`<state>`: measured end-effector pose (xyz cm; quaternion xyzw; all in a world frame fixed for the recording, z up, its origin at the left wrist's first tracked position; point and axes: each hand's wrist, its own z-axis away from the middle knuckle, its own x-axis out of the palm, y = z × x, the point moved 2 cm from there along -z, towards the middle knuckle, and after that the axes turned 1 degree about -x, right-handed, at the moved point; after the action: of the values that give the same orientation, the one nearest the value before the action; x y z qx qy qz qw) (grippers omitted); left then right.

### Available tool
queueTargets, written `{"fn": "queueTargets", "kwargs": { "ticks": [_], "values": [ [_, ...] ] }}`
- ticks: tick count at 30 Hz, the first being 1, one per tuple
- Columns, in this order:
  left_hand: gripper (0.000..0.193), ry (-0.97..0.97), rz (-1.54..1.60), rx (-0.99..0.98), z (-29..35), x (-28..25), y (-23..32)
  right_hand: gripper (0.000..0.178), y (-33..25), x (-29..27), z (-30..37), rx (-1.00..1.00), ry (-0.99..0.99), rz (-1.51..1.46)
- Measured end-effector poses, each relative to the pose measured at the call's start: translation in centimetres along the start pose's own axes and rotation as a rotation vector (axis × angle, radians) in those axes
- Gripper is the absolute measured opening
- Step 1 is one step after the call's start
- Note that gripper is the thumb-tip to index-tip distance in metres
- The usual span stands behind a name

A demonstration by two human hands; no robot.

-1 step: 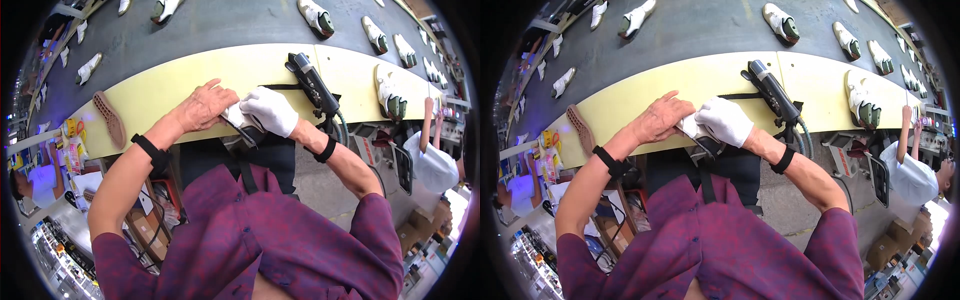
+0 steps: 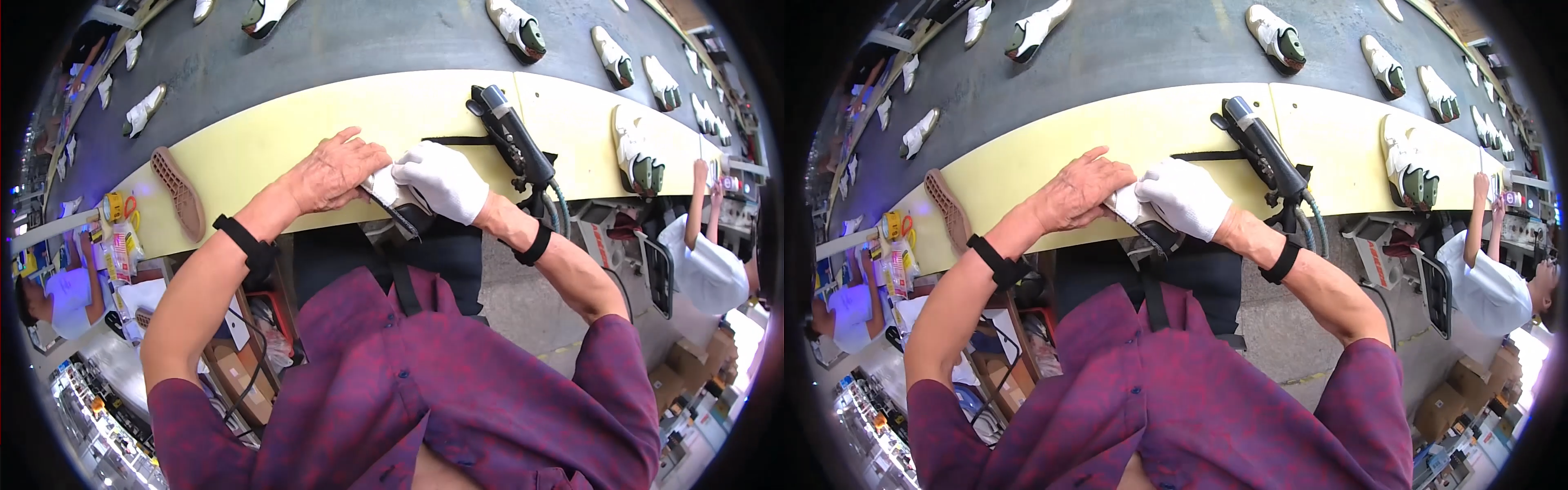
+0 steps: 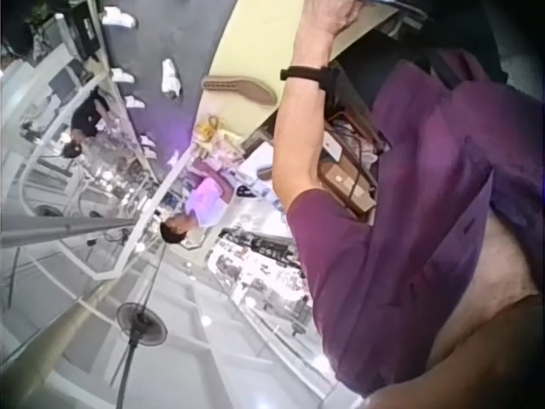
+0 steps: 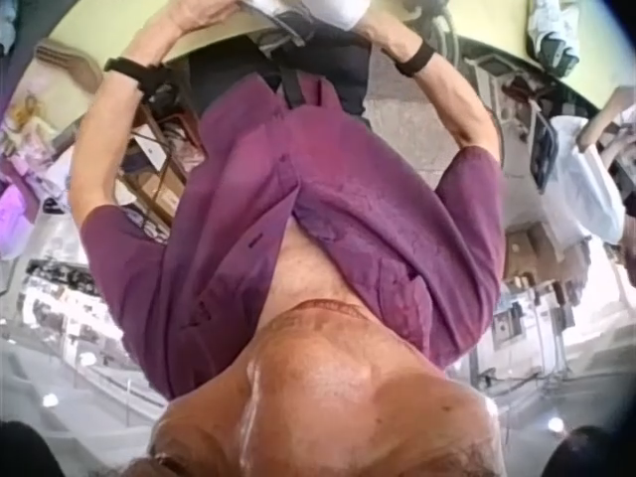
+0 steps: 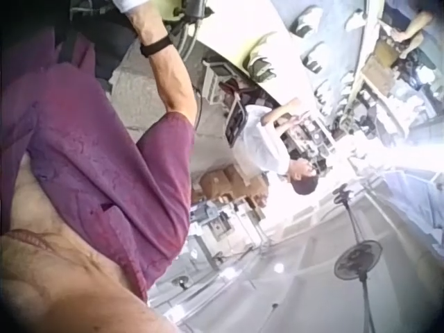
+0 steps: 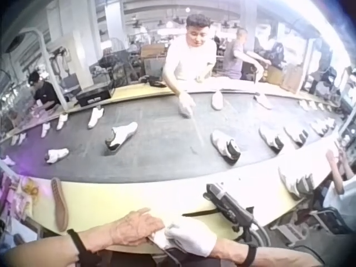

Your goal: Operating a handheld heating tool to seal or finish shoe components on an assembly line.

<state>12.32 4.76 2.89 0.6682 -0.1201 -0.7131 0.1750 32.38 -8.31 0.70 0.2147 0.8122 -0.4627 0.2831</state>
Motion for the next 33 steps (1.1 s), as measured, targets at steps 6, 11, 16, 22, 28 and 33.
{"fn": "queueTargets", "kwargs": {
  "ticks": [6, 11, 16, 22, 28, 33],
  "values": [
    [0.080, -0.057, -0.022, 0.041, 0.0, 0.2, -0.4, 0.018, -3.1, 0.2, 0.9, -0.047, -0.130, 0.231],
    [0.083, 0.002, -0.058, 0.031, 0.6, 0.3, 0.0, 0.029, -3.6, 0.9, 1.7, 0.099, -0.045, 0.231],
    [0.078, 0.096, -0.070, 0.063, 0.4, 0.2, 1.3, 0.044, -2.6, -1.3, 2.8, 0.213, 0.271, 0.285],
    [0.066, 0.307, -0.130, -0.051, 4.0, 4.4, 0.2, 0.026, -3.1, 6.0, -5.8, 0.585, 0.197, 0.237],
    [0.077, 0.317, -0.164, -0.230, 5.3, 3.2, 2.3, 0.021, -2.9, 8.6, -5.8, 0.699, 0.090, 0.323],
    [0.073, 0.388, -0.244, -0.290, 4.7, 4.7, 1.6, 0.027, -2.6, 8.5, -5.8, 0.693, 0.148, 0.341]
  ]
}}
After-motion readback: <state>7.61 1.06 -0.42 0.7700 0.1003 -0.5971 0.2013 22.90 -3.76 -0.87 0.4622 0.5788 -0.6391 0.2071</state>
